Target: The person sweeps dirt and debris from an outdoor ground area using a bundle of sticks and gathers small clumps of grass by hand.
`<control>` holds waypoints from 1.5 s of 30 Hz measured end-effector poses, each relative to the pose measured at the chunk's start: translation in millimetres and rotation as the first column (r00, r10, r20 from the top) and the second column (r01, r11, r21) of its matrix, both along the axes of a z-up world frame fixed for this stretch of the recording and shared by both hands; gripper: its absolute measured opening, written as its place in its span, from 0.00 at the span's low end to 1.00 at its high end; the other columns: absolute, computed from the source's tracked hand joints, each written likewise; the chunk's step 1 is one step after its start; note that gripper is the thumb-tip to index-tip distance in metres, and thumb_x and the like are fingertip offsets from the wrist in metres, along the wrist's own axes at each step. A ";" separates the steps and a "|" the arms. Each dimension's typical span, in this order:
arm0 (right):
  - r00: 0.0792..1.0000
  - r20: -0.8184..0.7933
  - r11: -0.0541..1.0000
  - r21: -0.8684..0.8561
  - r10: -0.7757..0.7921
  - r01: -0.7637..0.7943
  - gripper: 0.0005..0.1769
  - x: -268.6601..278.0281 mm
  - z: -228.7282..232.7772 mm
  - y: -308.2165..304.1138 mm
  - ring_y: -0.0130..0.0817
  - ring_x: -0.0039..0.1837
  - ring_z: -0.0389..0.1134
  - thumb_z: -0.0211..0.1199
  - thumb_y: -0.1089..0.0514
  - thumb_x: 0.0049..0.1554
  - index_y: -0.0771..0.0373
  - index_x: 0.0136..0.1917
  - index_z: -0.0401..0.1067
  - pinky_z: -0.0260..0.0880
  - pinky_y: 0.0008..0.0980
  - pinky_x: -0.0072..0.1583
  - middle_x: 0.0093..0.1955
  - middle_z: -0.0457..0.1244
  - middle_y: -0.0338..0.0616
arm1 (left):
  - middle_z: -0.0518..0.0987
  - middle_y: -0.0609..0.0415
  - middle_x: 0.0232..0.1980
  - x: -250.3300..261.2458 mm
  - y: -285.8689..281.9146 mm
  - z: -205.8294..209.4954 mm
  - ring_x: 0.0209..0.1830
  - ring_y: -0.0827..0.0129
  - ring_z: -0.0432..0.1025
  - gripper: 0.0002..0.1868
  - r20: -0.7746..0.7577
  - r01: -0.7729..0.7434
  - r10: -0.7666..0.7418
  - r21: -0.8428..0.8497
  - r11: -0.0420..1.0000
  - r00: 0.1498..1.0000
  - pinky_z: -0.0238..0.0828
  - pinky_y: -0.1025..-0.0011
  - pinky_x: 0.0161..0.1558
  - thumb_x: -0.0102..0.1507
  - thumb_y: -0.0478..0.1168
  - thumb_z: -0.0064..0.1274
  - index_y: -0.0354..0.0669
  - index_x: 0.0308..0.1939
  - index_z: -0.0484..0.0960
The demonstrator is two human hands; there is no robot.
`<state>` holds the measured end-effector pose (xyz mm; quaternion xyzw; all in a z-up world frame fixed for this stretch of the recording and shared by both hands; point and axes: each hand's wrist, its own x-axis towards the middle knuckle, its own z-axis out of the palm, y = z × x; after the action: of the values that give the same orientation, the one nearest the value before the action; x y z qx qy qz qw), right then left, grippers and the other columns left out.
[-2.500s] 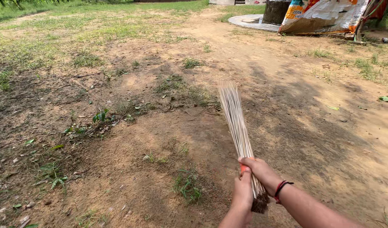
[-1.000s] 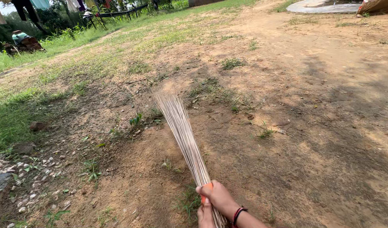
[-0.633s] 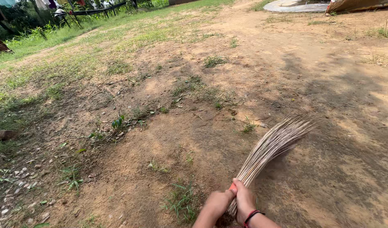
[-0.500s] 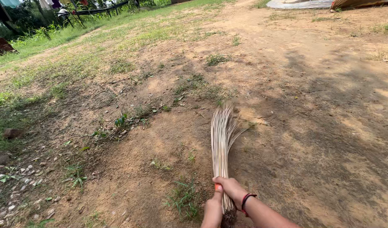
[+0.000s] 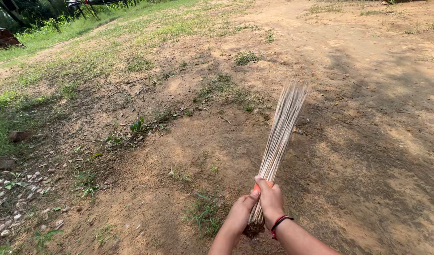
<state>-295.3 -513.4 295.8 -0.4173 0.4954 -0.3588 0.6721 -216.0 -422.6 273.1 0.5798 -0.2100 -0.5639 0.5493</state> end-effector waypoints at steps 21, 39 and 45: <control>0.782 -0.396 0.816 -0.123 0.482 -0.565 0.26 102.0 24.6 83.7 0.34 0.41 0.71 0.66 0.37 0.51 0.61 0.47 0.72 0.69 0.34 0.47 0.39 0.69 0.43 | 0.79 0.44 0.44 72.0 95.6 -51.3 0.39 0.59 0.72 0.30 -0.001 -0.592 0.602 -0.183 0.785 0.798 0.70 0.59 0.43 0.70 0.58 0.41 0.34 0.60 0.77; 0.465 -0.541 0.539 -0.025 0.701 -0.842 0.19 61.8 -4.1 24.0 0.29 0.39 0.67 0.67 0.42 0.50 0.59 0.37 0.73 0.68 0.35 0.46 0.36 0.66 0.37 | 0.82 0.47 0.47 -37.0 32.4 -8.4 0.39 0.57 0.80 0.30 -0.455 -0.740 0.718 0.172 0.651 0.526 0.79 0.56 0.37 0.70 0.64 0.32 0.45 0.59 0.73; 0.797 -0.403 0.831 -0.138 0.450 -0.539 0.23 -33.8 26.9 -27.6 0.30 0.42 0.69 0.66 0.41 0.52 0.60 0.49 0.69 0.71 0.33 0.48 0.41 0.67 0.41 | 0.82 0.51 0.47 -84.8 -32.7 -31.8 0.43 0.65 0.78 0.31 -0.136 -0.488 0.480 -0.032 0.872 0.866 0.77 0.66 0.43 0.69 0.63 0.35 0.42 0.62 0.69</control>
<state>-329.1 -541.0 322.7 -0.6702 0.4322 -0.1469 0.5852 -300.8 -455.3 241.3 0.5597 -0.0416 -0.4358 0.7037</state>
